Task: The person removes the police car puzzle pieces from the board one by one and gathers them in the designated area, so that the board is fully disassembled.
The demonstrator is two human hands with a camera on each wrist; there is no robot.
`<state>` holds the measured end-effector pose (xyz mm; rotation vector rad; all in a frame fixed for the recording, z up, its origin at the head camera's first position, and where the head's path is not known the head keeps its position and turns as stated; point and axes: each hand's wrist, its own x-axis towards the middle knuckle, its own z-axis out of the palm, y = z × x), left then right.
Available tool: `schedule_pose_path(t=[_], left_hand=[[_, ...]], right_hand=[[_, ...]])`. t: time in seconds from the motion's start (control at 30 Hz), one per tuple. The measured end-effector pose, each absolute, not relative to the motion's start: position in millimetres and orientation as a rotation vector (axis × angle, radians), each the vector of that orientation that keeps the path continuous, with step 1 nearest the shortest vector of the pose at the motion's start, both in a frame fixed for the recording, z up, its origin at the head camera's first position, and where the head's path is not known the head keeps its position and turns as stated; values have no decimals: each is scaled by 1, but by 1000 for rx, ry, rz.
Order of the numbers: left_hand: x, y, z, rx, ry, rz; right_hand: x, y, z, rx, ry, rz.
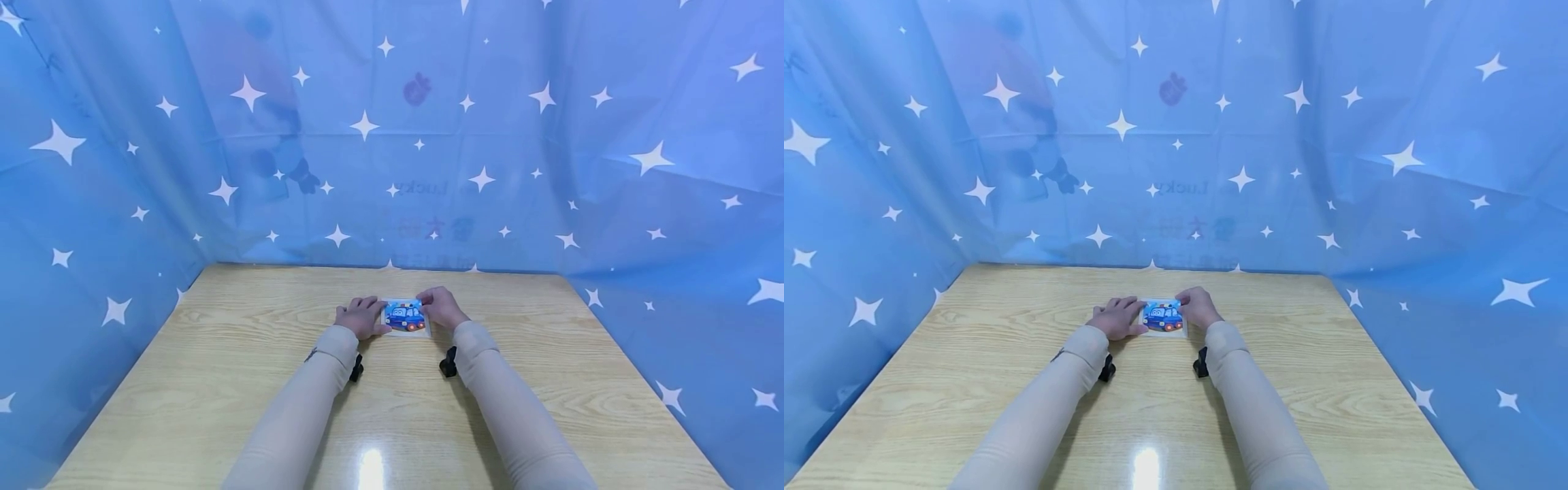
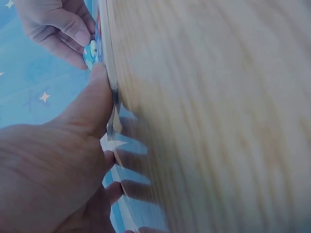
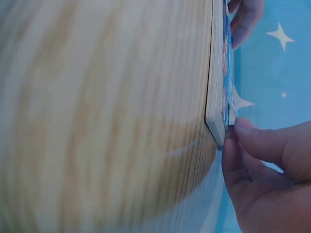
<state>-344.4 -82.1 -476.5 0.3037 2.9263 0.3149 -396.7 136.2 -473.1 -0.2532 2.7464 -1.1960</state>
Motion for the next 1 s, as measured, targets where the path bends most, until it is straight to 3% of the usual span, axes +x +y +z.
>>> schedule_pose_path(t=[1.0], left_hand=[[-346,-85,-476,314,2903,336]], right_hand=[[-403,144,-479,-142,2588,-1392]])
